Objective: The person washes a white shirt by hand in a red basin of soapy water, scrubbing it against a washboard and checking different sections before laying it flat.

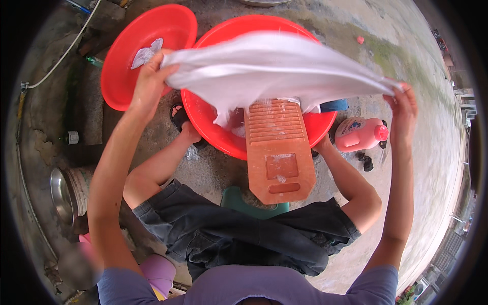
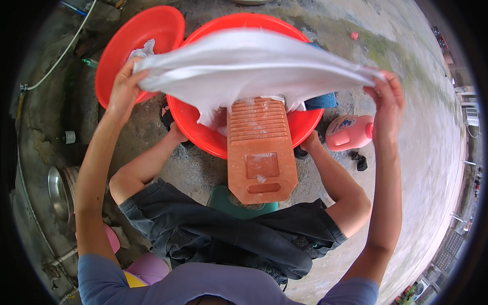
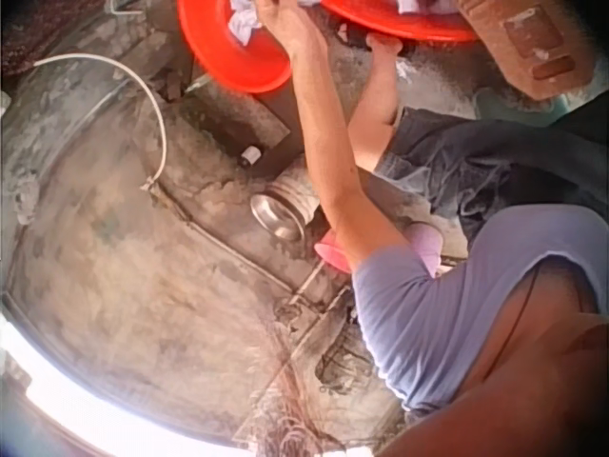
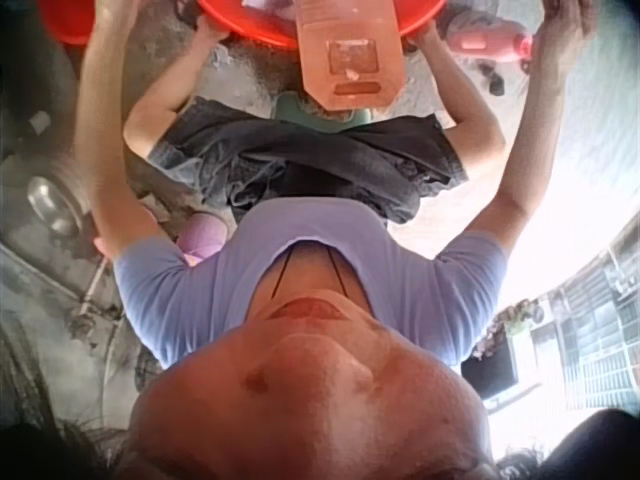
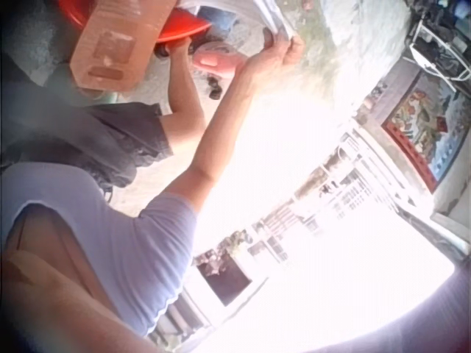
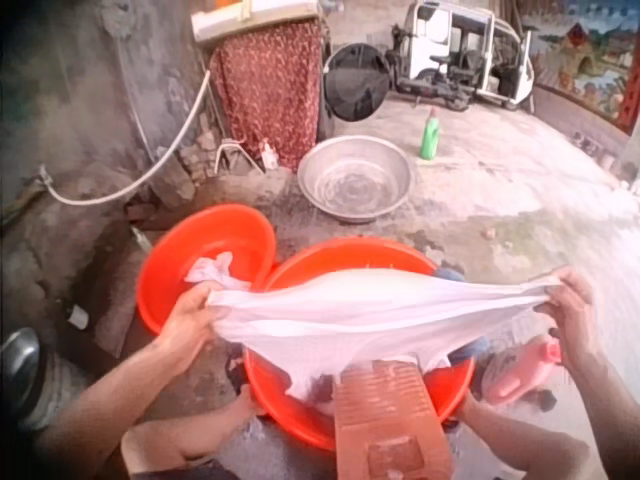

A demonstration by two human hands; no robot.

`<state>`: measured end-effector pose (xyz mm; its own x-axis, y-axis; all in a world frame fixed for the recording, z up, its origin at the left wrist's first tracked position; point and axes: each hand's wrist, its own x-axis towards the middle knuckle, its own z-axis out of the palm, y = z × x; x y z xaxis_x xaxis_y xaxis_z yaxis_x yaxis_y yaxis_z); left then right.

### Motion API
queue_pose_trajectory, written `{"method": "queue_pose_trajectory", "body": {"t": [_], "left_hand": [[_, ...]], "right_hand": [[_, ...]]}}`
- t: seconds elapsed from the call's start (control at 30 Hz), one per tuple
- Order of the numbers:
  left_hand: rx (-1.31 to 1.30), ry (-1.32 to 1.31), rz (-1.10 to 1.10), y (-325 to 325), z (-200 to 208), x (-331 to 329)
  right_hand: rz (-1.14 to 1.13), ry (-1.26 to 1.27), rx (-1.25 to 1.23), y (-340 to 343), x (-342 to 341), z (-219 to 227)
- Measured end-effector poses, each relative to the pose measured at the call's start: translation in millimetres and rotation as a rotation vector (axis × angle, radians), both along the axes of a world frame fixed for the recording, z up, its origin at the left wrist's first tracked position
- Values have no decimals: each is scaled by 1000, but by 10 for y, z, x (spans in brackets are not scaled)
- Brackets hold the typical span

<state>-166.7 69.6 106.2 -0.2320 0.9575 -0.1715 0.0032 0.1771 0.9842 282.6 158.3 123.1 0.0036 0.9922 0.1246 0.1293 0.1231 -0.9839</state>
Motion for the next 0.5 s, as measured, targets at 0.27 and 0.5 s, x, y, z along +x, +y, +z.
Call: {"method": "queue_pose_trajectory", "body": {"t": [0.27, 0.5], "left_hand": [[74, -132, -170, -378, 366, 361], [-486, 186, -804, -1112, -1163, 680]], "right_hand": [[61, 272, 176, -133, 273, 576], [674, -549, -520, -694, 60, -902]]}}
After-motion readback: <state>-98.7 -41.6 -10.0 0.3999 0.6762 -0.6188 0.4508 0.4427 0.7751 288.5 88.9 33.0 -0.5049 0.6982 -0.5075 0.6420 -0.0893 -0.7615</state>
